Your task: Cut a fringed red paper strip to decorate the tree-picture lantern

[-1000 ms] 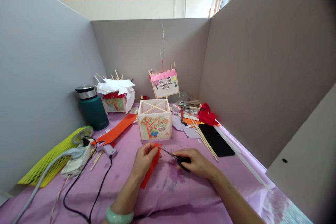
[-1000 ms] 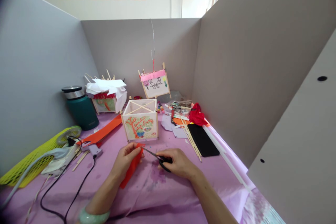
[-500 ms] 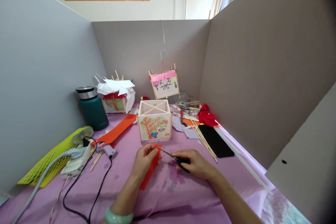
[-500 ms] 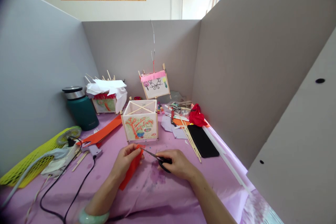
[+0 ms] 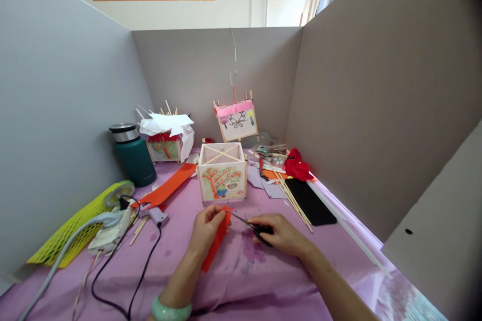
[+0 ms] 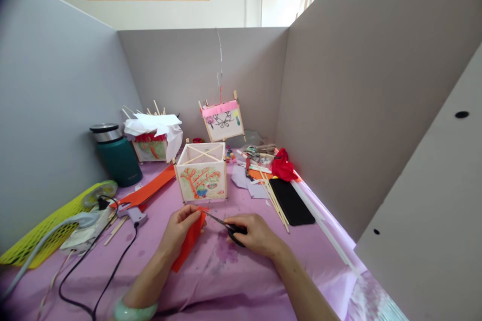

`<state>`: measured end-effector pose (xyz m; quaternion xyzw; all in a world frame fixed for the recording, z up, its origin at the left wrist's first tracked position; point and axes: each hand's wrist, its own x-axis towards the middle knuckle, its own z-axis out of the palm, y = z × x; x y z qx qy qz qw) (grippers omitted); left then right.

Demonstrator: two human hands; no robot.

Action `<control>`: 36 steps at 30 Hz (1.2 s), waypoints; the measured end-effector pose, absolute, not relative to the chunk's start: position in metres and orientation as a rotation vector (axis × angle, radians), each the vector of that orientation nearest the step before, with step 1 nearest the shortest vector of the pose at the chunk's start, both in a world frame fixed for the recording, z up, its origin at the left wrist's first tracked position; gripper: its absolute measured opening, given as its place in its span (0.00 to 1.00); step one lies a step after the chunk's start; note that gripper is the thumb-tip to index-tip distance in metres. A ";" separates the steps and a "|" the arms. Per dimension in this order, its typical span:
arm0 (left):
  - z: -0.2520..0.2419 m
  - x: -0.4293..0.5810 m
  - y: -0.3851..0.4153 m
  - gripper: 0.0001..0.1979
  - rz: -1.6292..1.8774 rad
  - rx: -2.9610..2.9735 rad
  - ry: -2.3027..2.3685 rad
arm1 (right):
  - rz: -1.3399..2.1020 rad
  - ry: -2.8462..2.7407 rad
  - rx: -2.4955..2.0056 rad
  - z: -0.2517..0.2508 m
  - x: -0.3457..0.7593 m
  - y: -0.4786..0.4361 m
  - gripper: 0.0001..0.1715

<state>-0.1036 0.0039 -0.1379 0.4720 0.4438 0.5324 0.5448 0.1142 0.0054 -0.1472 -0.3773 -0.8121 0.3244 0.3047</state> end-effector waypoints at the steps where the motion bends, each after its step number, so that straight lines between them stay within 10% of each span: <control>1: -0.138 -0.103 0.004 0.11 1.260 1.122 1.054 | 0.853 -2.153 -0.997 -0.148 0.114 0.006 0.19; 36: -0.140 -0.106 0.005 0.13 1.368 1.146 1.080 | 0.906 -2.109 -0.986 -0.148 0.114 0.004 0.19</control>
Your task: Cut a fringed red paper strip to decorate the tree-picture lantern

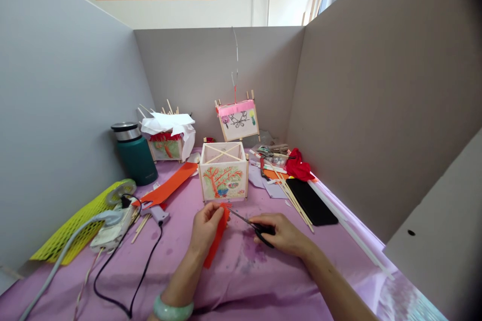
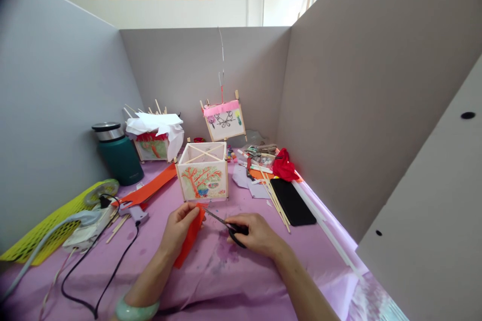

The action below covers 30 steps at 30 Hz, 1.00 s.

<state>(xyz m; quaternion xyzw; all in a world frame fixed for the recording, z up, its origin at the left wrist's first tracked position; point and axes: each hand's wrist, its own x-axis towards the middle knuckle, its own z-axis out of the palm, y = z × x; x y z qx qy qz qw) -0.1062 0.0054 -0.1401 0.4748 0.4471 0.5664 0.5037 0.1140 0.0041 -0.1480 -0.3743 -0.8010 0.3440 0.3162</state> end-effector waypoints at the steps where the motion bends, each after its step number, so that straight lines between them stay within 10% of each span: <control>1: -0.140 -0.106 0.005 0.13 1.368 1.144 1.077 | 0.903 -2.106 -0.987 -0.148 0.114 0.004 0.20; 30: -0.137 -0.105 0.004 0.12 1.403 1.100 1.097 | 0.896 -2.120 -1.007 -0.145 0.114 0.003 0.20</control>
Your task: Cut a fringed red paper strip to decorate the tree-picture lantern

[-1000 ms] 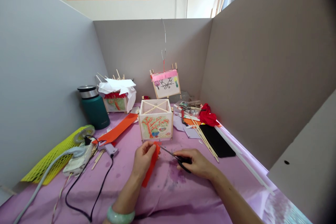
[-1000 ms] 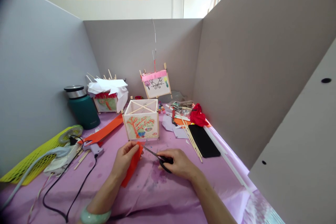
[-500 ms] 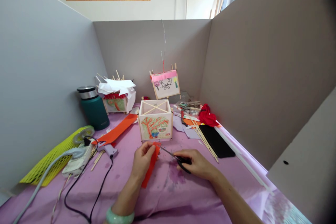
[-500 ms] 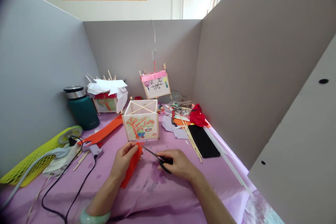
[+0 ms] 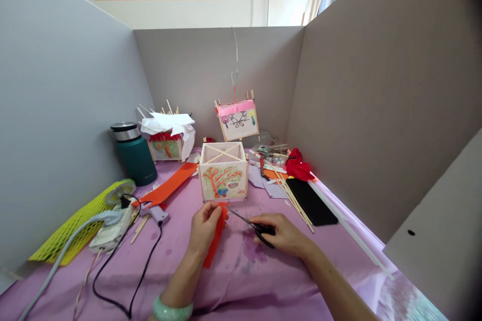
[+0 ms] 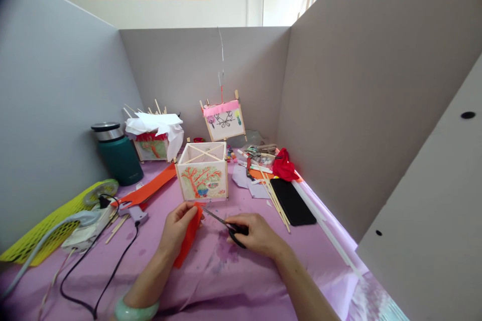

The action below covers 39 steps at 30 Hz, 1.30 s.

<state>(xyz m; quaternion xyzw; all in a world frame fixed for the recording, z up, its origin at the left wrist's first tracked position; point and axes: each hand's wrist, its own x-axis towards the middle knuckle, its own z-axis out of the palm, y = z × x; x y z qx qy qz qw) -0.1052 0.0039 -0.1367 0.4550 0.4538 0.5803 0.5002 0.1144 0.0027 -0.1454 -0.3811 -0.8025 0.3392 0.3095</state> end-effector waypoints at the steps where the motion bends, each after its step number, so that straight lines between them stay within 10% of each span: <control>1: -0.136 -0.105 0.004 0.12 1.406 1.100 1.105 | 0.904 -2.119 -1.005 -0.145 0.114 0.002 0.20; 39: -0.139 -0.102 0.003 0.13 1.342 1.161 1.087 | 0.881 -2.152 -0.996 -0.142 0.114 0.002 0.16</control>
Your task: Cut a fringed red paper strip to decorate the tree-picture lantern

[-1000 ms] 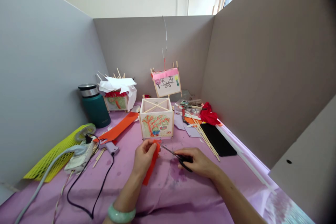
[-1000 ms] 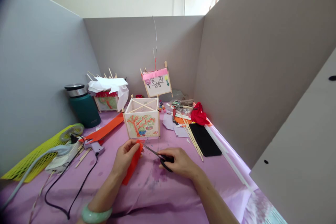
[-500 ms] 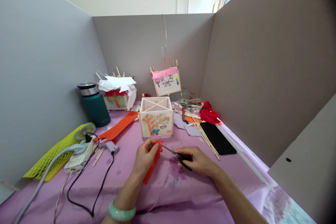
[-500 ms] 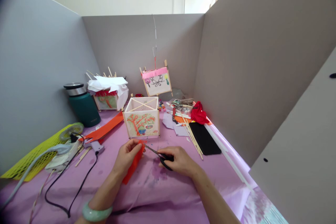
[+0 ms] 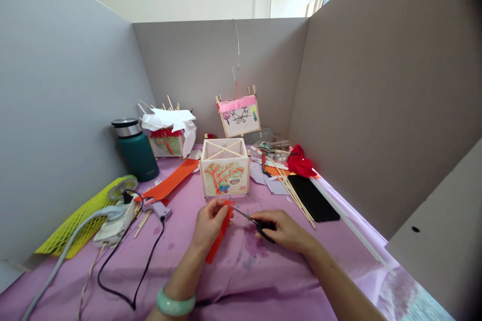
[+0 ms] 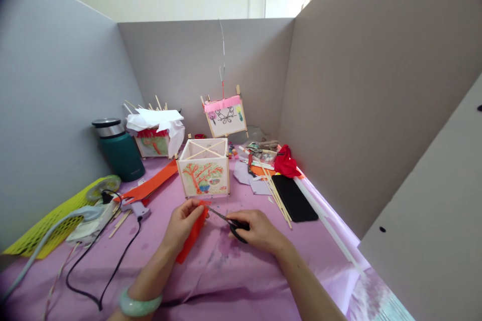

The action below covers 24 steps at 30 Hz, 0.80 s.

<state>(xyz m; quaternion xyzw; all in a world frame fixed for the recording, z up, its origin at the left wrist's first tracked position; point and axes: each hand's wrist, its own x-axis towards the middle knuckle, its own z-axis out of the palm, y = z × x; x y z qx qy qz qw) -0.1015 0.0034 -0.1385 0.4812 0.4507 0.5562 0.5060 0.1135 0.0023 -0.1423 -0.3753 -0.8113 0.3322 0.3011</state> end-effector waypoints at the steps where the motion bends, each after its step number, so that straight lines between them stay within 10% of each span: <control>1: -0.139 -0.102 0.003 0.13 1.342 1.160 1.087 | 0.880 -2.156 -0.995 -0.143 0.114 0.002 0.16; 24: -0.142 -0.105 0.006 0.10 1.352 1.219 1.105 | 0.856 -2.159 -1.007 -0.150 0.115 0.005 0.19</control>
